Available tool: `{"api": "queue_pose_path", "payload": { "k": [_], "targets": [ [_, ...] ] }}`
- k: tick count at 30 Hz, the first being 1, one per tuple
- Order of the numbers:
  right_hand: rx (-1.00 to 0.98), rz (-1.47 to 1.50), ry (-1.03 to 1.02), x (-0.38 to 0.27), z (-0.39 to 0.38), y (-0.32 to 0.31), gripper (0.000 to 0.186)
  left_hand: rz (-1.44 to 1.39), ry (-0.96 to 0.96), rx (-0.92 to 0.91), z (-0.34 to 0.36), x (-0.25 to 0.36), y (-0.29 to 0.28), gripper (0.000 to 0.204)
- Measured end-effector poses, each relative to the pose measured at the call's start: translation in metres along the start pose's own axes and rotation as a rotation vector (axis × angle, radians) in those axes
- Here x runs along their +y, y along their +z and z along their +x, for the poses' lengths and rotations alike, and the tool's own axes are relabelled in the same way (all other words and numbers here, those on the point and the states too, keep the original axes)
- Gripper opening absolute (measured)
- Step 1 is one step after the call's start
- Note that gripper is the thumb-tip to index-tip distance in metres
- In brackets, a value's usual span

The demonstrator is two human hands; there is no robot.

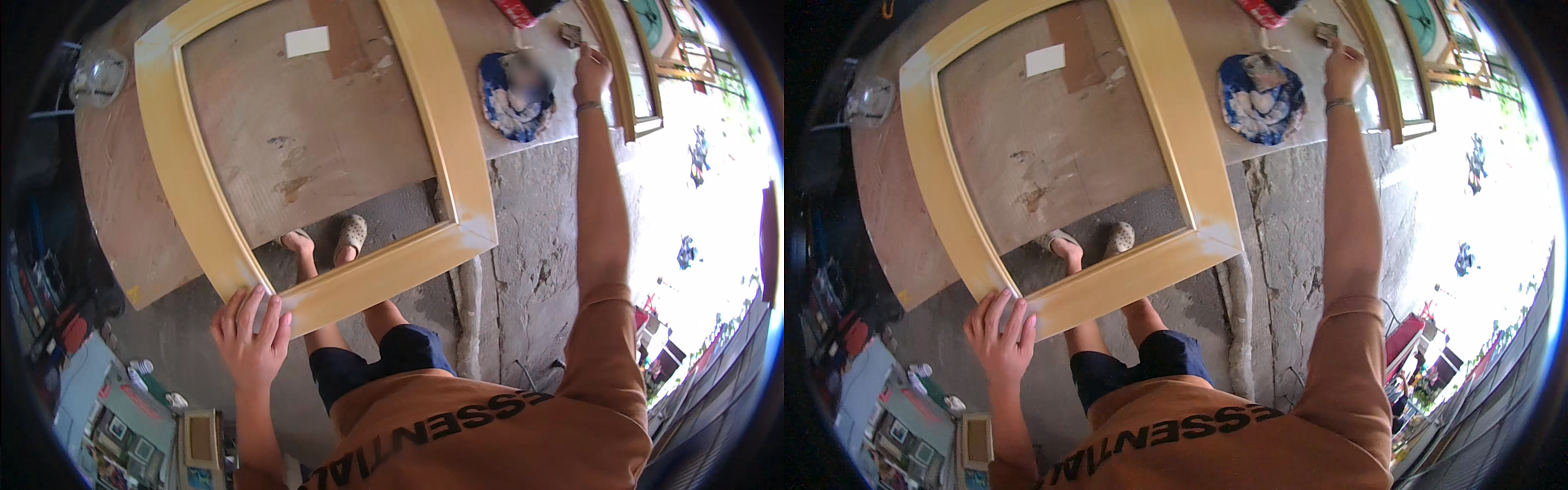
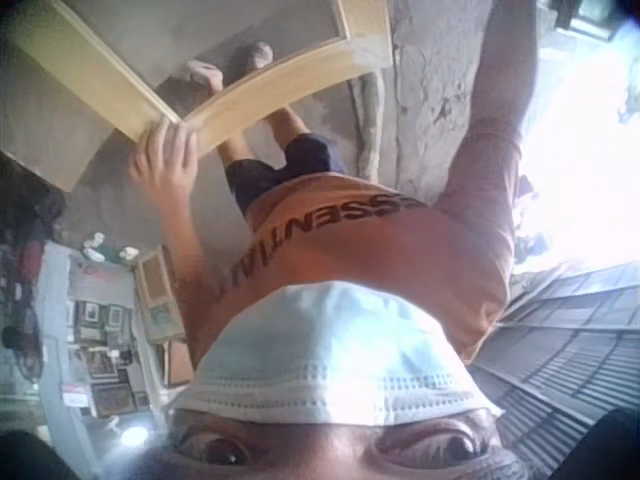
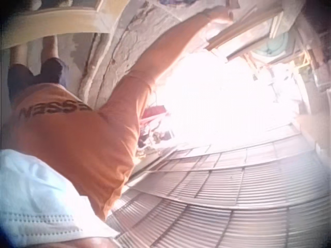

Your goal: The person wipes a wooden frame with a cloth, then uses a scraper and a utility knife to remove excess material from the frame's edges. The person works on the frame while standing in a workshop.

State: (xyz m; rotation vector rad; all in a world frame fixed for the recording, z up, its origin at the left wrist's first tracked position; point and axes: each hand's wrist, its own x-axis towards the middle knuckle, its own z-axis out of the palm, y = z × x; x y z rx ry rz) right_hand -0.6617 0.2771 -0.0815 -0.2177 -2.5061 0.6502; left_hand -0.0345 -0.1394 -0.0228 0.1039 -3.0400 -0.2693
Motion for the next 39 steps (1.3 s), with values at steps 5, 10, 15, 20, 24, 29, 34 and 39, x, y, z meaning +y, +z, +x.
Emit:
{"api": "queue_pose_path", "payload": {
  "k": [5,10,15,20,24,29,34,39],
  "targets": [
    [-0.479,-0.210,-0.214,0.066,0.086,0.058,0.061,-0.090,-0.045,-0.028,-0.002,-0.006,-0.004,0.032],
    [-0.380,0.149,-0.124,0.090,0.135,0.051,0.044,-0.226,-0.179,0.131,-0.016,-0.029,-0.002,0.022],
    [-0.233,0.801,-0.004,0.025,-0.031,-0.027,0.031,-0.310,-0.486,0.305,-0.018,-0.034,-0.010,0.014],
    [-0.777,0.870,0.150,-0.120,-0.289,-0.180,0.034,-0.312,-0.344,0.401,0.040,-0.078,-0.001,0.012],
    [-1.232,0.926,0.306,-0.202,-0.403,-0.212,0.041,-0.364,-0.192,0.439,0.113,-0.126,0.021,0.027],
    [-1.358,1.044,0.766,-0.248,-0.441,-0.219,0.050,-0.328,-0.099,0.573,0.141,-0.153,0.038,0.030],
    [-1.402,0.867,0.611,-0.236,-0.447,-0.212,0.046,-0.301,-0.096,0.588,0.136,-0.149,0.044,0.031],
    [-1.398,0.593,0.199,-0.249,-0.464,-0.224,0.031,-0.341,-0.083,0.624,0.138,-0.152,0.046,0.029]
  ]
}}
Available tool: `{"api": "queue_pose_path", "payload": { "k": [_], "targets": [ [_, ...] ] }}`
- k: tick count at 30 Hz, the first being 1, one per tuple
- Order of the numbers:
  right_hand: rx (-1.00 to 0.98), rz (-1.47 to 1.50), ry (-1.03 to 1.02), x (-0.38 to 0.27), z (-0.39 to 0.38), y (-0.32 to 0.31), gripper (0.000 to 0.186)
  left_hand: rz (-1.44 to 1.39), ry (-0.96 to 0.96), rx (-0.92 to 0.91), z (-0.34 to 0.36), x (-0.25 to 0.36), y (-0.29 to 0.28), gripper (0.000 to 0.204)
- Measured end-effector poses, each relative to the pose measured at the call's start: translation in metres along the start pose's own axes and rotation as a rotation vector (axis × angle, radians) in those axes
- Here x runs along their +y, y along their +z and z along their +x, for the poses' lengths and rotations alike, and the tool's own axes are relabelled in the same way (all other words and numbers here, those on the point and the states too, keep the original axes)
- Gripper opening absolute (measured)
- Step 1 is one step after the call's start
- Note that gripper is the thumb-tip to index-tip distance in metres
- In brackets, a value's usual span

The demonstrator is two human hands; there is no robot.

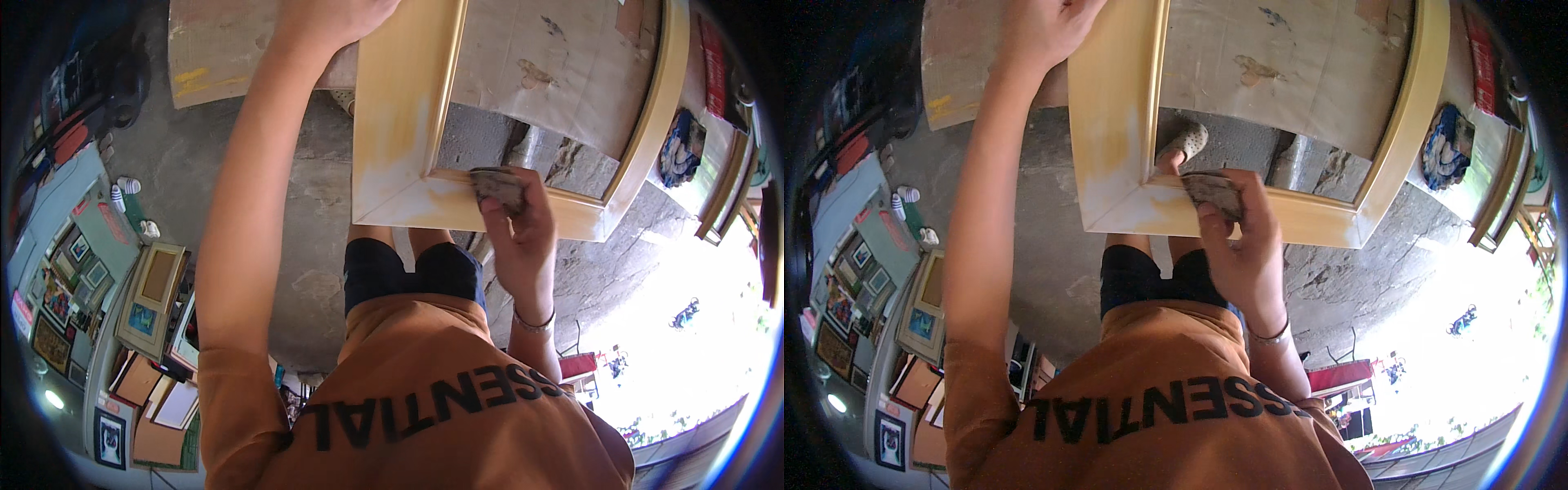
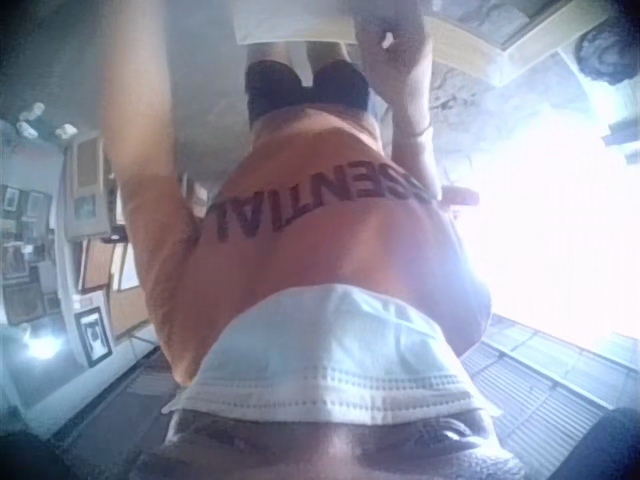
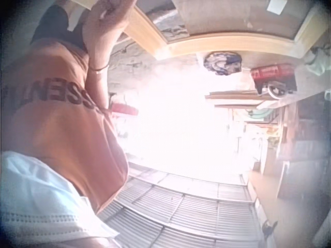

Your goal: The person wipes a wooden frame with a cloth, then uses a scraper and a utility knife to remove excess material from the frame's edges. The person works on the frame while standing in a workshop.

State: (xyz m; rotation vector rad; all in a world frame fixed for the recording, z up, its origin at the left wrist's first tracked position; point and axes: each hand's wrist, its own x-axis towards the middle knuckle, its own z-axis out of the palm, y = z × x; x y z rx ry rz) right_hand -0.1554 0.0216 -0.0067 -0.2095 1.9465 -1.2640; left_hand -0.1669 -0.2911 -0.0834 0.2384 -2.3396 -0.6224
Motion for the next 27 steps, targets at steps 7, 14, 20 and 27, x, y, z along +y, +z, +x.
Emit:
{"api": "queue_pose_path", "payload": {
  "k": [7,14,20,27],
  "targets": [
    [0.026,-0.486,-0.108,-0.016,0.000,0.034,0.029,-0.026,-0.014,0.031,-0.001,0.001,-0.001,0.028],
    [0.133,-0.580,-0.160,-0.007,0.005,0.049,0.028,-0.013,-0.036,0.063,-0.005,0.000,0.004,0.027],
    [0.186,-0.617,-0.100,-0.010,-0.001,0.059,0.025,-0.020,-0.035,0.040,-0.007,-0.002,0.002,0.028],
    [0.327,-0.660,-0.195,-0.002,0.006,0.071,0.022,0.001,-0.040,0.039,-0.007,-0.001,0.004,0.031]
  ]
}}
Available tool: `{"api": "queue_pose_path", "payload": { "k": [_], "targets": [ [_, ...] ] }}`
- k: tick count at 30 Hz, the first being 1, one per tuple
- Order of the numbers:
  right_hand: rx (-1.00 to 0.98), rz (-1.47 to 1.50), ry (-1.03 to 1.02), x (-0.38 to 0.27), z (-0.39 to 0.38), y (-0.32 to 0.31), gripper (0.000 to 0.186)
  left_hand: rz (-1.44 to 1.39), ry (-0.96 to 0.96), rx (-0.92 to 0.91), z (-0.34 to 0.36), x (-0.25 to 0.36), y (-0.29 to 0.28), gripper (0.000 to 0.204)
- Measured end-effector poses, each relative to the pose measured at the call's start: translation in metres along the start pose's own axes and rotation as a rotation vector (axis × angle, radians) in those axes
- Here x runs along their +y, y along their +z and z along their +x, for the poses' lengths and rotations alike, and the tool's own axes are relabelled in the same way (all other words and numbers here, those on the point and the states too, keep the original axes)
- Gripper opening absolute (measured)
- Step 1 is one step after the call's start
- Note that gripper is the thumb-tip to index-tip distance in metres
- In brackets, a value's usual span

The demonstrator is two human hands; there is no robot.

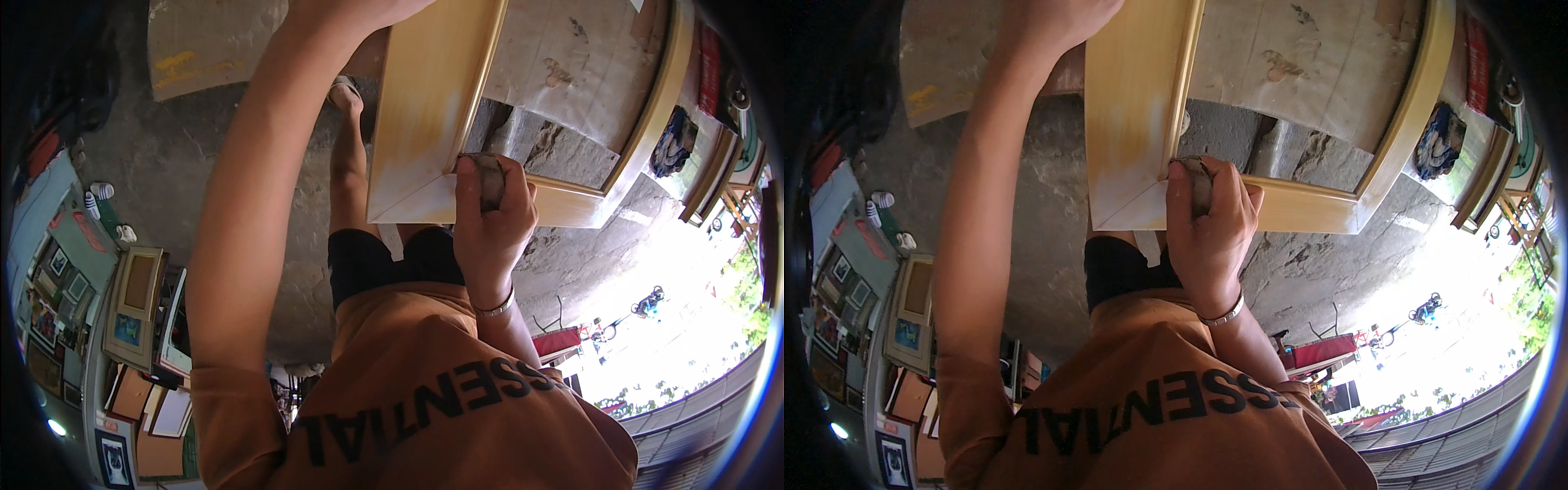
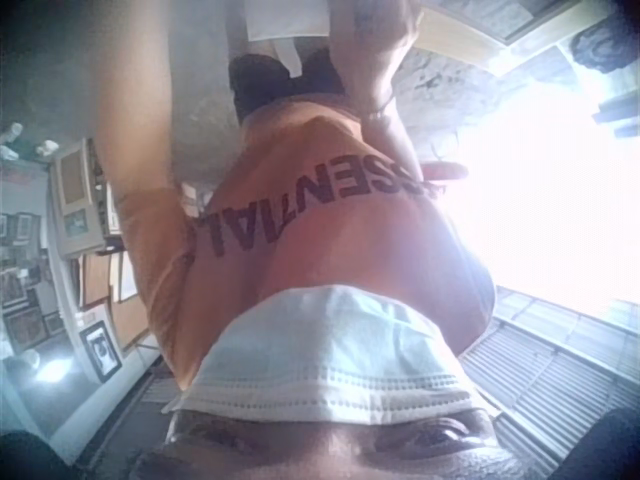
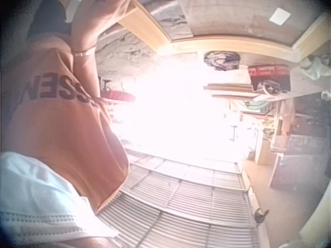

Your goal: The person wipes a wooden frame with a cloth, then uses a scraper and a utility knife to remove excess material from the frame's edges. The person works on the frame while standing in a workshop.

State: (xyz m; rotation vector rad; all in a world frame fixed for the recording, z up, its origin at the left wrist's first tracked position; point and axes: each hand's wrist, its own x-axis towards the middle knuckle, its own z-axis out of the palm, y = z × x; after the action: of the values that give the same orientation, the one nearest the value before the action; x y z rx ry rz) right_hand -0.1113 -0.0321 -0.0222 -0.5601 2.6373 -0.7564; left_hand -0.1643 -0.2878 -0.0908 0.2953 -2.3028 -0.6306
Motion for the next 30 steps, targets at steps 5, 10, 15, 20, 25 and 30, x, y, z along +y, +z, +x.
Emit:
{"api": "queue_pose_path", "payload": {
  "k": [5,10,15,20,25,30],
  "targets": [
    [-0.027,-0.040,-0.020,0.000,-0.007,-0.003,0.019,0.034,0.018,0.021,-0.002,-0.002,0.002,0.032],
    [-0.021,-0.047,-0.007,-0.002,-0.002,-0.001,0.020,0.036,0.019,0.015,-0.002,-0.002,0.003,0.031],
    [-0.017,-0.022,-0.035,-0.004,0.000,0.000,0.019,0.047,0.012,0.006,-0.002,0.000,0.001,0.032],
    [-0.046,-0.050,-0.041,-0.001,-0.003,-0.003,0.017,0.061,0.016,0.029,-0.002,0.000,0.006,0.031],
    [-0.042,-0.072,-0.024,-0.006,0.003,-0.003,0.017,0.044,0.013,0.033,-0.001,0.001,0.002,0.031],
    [-0.025,-0.037,-0.083,-0.006,0.006,-0.003,0.016,0.027,0.004,0.043,-0.002,0.000,0.004,0.031]
  ]
}}
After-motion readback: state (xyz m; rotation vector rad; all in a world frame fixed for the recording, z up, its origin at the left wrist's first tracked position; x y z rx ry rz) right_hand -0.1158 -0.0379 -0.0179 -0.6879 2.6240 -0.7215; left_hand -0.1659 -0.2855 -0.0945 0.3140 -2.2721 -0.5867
